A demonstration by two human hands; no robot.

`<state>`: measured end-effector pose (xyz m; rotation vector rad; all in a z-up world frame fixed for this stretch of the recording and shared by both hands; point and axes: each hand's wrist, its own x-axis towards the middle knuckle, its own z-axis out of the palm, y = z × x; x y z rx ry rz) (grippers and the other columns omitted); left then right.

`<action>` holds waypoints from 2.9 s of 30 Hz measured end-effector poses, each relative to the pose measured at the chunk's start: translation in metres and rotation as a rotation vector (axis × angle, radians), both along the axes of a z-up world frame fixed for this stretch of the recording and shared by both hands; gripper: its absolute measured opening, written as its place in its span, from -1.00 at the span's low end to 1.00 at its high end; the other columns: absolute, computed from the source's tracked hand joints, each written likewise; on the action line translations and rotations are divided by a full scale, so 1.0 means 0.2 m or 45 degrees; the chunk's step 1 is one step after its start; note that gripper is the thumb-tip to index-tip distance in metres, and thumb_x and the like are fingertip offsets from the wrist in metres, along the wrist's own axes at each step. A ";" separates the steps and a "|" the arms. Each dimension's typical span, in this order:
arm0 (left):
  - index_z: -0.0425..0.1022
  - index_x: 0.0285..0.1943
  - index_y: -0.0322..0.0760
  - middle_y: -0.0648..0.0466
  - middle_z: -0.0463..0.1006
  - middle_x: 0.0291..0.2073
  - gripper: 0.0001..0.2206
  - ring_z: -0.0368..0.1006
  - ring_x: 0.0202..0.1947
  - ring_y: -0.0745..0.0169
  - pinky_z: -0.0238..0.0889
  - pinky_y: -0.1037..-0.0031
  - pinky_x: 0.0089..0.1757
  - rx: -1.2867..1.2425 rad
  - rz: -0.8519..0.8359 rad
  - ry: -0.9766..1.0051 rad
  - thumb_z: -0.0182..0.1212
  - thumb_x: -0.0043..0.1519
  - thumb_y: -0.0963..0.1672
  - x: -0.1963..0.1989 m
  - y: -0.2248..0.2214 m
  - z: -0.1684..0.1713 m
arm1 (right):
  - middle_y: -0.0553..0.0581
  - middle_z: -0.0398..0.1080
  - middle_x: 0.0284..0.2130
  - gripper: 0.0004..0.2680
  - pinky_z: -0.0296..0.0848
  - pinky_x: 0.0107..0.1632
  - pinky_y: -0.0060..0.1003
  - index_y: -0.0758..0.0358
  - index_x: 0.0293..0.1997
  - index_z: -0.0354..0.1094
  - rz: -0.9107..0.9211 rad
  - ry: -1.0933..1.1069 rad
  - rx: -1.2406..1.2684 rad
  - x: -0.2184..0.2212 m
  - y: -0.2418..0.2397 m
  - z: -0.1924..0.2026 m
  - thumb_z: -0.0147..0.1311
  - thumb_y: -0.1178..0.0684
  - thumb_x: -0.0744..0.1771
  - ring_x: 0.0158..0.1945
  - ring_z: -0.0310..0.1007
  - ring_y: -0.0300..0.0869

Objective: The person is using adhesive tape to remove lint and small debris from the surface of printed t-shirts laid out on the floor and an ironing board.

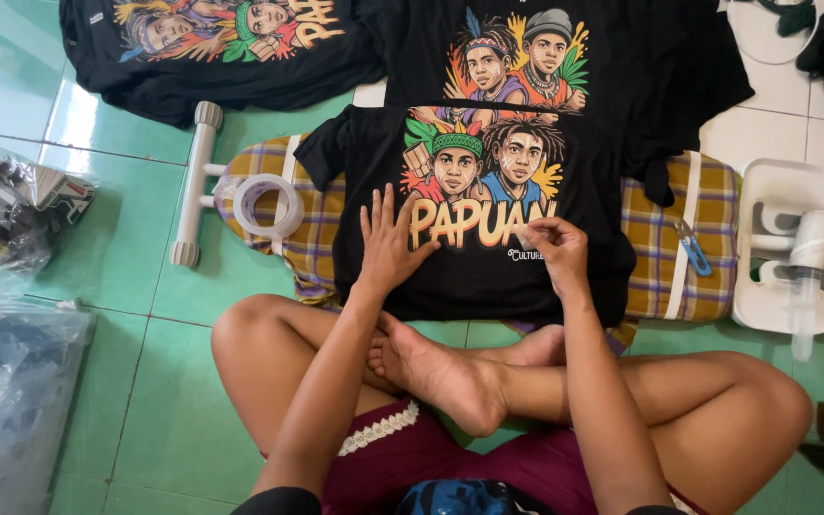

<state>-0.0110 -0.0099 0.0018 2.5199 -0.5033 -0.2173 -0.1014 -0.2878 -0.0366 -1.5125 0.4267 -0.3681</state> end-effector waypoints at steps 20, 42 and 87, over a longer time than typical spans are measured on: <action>0.09 0.56 0.04 -0.19 -0.14 0.56 -0.15 -0.29 0.56 -0.30 -0.50 -0.16 0.38 0.029 -0.004 0.022 0.40 0.08 0.15 0.02 0.00 -0.04 | -0.04 0.41 -0.39 -0.74 0.47 -0.23 -0.55 0.24 -0.11 0.51 -0.003 0.001 -0.019 0.00 0.02 0.04 0.46 0.22 0.18 -0.32 0.34 -0.45; -0.06 0.62 0.02 -0.14 -0.20 0.59 -0.09 -0.35 0.57 -0.22 -0.56 -0.39 0.32 0.439 -0.393 -0.051 -0.05 0.14 0.35 -0.08 -0.06 0.03 | -0.07 0.45 -0.38 -0.74 0.08 -0.59 -0.72 0.19 0.14 0.35 -0.133 -0.030 0.380 -0.02 -0.21 -0.03 0.19 0.21 0.33 -0.60 0.19 -0.50; 0.09 0.53 -0.17 -0.28 -0.10 0.53 -0.24 -0.22 0.54 -0.33 -0.37 -0.31 0.33 0.050 0.179 -0.030 0.24 0.06 -0.07 0.00 -0.03 -0.06 | 0.05 0.45 -0.39 -0.77 0.12 -0.54 -0.65 0.22 0.05 0.39 -0.135 -0.048 0.267 -0.02 -0.18 -0.04 0.21 0.24 0.31 -0.55 0.24 -0.42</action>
